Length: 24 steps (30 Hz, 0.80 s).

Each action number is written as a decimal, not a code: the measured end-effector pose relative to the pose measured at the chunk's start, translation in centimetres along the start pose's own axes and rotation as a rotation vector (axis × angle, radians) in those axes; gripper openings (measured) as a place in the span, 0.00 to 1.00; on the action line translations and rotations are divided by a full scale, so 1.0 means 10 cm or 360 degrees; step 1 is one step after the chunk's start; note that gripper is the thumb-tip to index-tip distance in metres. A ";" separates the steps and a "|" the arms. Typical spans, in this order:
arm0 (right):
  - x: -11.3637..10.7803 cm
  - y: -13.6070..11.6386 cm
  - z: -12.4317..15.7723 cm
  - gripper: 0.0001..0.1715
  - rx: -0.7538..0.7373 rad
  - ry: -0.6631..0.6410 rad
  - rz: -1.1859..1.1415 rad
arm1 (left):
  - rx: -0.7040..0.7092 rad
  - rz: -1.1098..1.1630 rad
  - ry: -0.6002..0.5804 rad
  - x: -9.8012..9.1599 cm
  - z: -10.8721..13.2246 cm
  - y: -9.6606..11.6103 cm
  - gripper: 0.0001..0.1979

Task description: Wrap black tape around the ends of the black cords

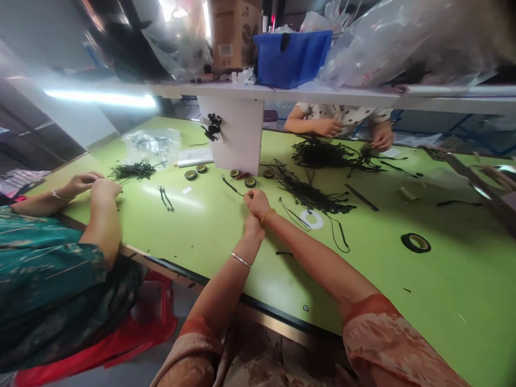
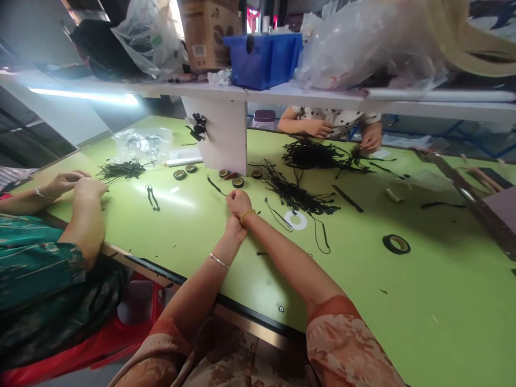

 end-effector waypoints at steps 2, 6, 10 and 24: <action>0.14 -0.11 -0.01 0.04 -0.0063 -0.0030 0.0133 | -0.0064 0.0091 -0.0053 0.00 -0.02 0.02 0.08; 0.37 -0.21 0.00 0.05 -0.0139 -0.0101 0.0360 | -0.0149 0.0180 -0.0059 -0.03 -0.06 0.06 0.13; 0.49 -0.13 -0.02 0.07 -0.0139 -0.0238 0.0494 | -0.0178 0.0169 -0.0024 -0.06 -0.10 0.01 0.11; 0.19 0.20 0.04 0.12 -0.0079 -0.0381 0.0504 | -0.0056 -0.0048 0.0012 -0.08 0.00 -0.15 0.05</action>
Point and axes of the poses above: each hand's wrist, its own z-axis away from the middle knuckle, its own x-axis out of the palm, y = z × x, the point moved 8 cm from there along -z, towards the middle knuckle, and after that the axes turned 8 degrees about x, right-handed, at the moved point
